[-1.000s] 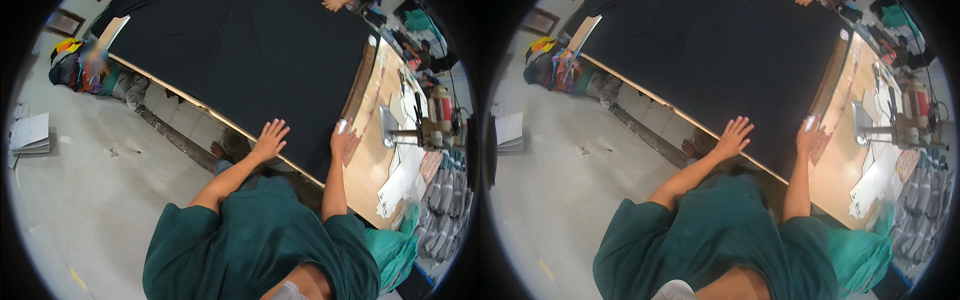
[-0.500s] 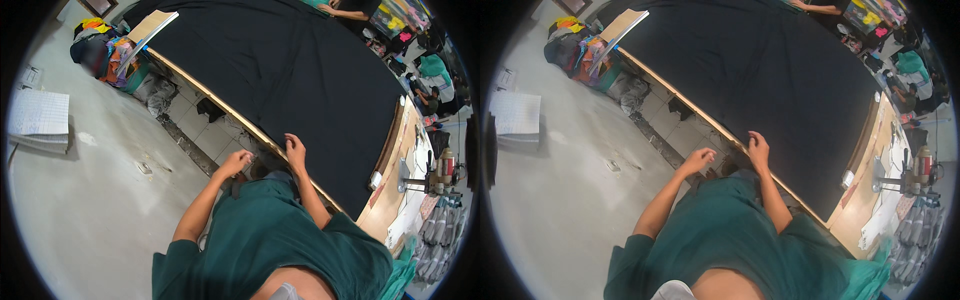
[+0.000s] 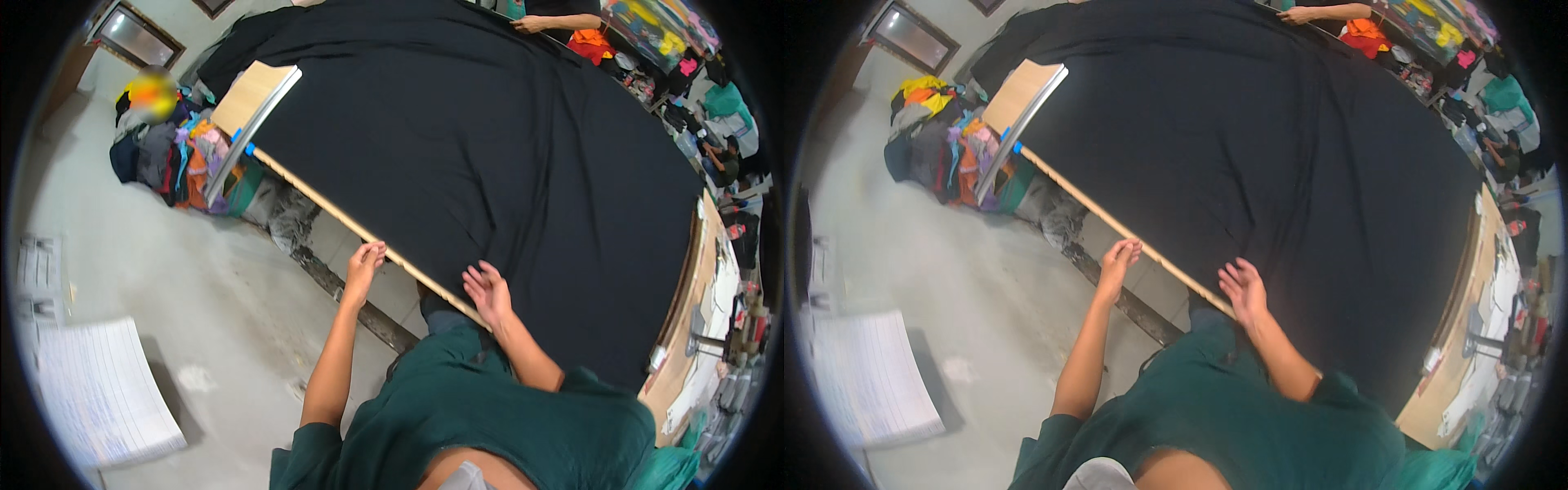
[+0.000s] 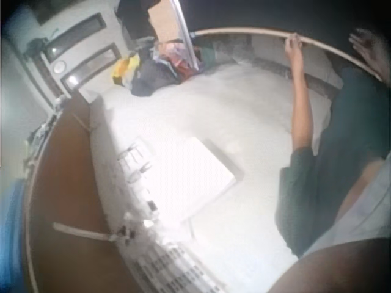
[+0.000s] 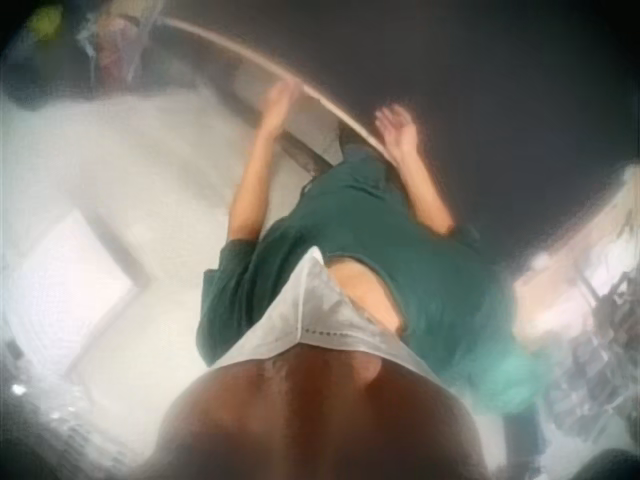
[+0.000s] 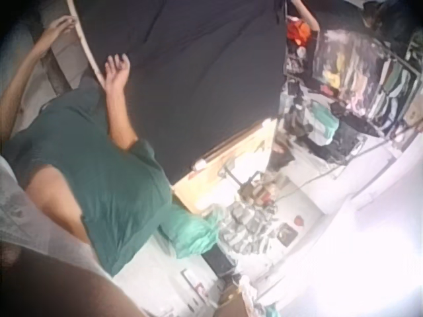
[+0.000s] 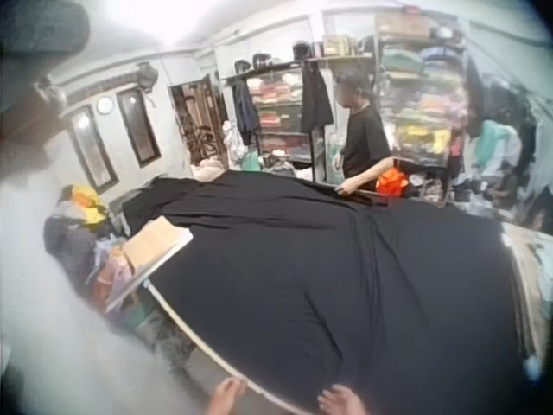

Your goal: The person uses a rotary cutter and a long metal ruler to cut a large piece of black fabric on a wooden table. They repeatedly align the ruler, cut the fabric, and smooth the material with their hands. Another person assists by holding the fabric at the far end of the table.

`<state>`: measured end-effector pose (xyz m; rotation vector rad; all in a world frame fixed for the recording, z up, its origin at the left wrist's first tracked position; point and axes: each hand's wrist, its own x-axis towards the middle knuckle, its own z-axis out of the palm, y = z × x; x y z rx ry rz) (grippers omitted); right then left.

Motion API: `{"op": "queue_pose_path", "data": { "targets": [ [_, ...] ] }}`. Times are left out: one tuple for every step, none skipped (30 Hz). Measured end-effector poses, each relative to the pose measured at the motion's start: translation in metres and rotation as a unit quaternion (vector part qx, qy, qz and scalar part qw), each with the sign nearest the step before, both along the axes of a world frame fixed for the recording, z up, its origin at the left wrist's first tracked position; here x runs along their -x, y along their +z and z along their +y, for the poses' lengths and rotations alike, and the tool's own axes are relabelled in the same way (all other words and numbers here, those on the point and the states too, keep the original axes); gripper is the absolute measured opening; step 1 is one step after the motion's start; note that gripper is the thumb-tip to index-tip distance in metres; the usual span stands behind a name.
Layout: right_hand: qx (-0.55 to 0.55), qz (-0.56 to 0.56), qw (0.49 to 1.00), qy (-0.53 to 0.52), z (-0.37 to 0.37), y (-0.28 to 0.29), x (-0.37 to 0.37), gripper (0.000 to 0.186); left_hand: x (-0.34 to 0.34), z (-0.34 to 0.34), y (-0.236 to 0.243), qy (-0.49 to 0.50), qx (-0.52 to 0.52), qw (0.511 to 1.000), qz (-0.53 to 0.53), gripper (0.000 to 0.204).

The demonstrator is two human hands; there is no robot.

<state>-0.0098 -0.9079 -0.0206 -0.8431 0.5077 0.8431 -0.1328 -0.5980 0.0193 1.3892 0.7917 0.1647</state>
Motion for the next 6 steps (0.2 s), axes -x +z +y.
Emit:
{"op": "queue_pose_path", "data": {
  "targets": [
    [0.015,0.022,0.999,-0.031,0.011,0.003,-0.002,0.054,-0.020,0.024,-0.002,0.013,0.010,1.000,0.002,0.039],
    [0.040,0.038,0.997,-0.047,0.022,0.011,-0.003,0.054,-0.032,0.043,-0.008,0.029,0.024,0.999,0.010,0.039],
    [0.065,0.052,0.994,-0.068,0.031,0.017,-0.005,0.053,-0.047,0.060,-0.012,0.041,0.039,0.998,0.016,0.040],
    [0.079,0.072,0.991,-0.076,0.038,0.013,-0.008,0.054,-0.060,0.078,-0.010,0.057,0.061,0.996,0.012,0.041],
    [0.093,0.089,0.988,-0.086,0.044,0.011,-0.012,0.054,-0.077,0.096,-0.011,0.048,0.063,0.997,-0.001,0.043],
    [0.103,0.085,0.987,-0.090,0.045,0.002,-0.013,0.057,-0.096,0.114,-0.015,0.041,0.067,0.997,-0.013,0.044]
  ]
}}
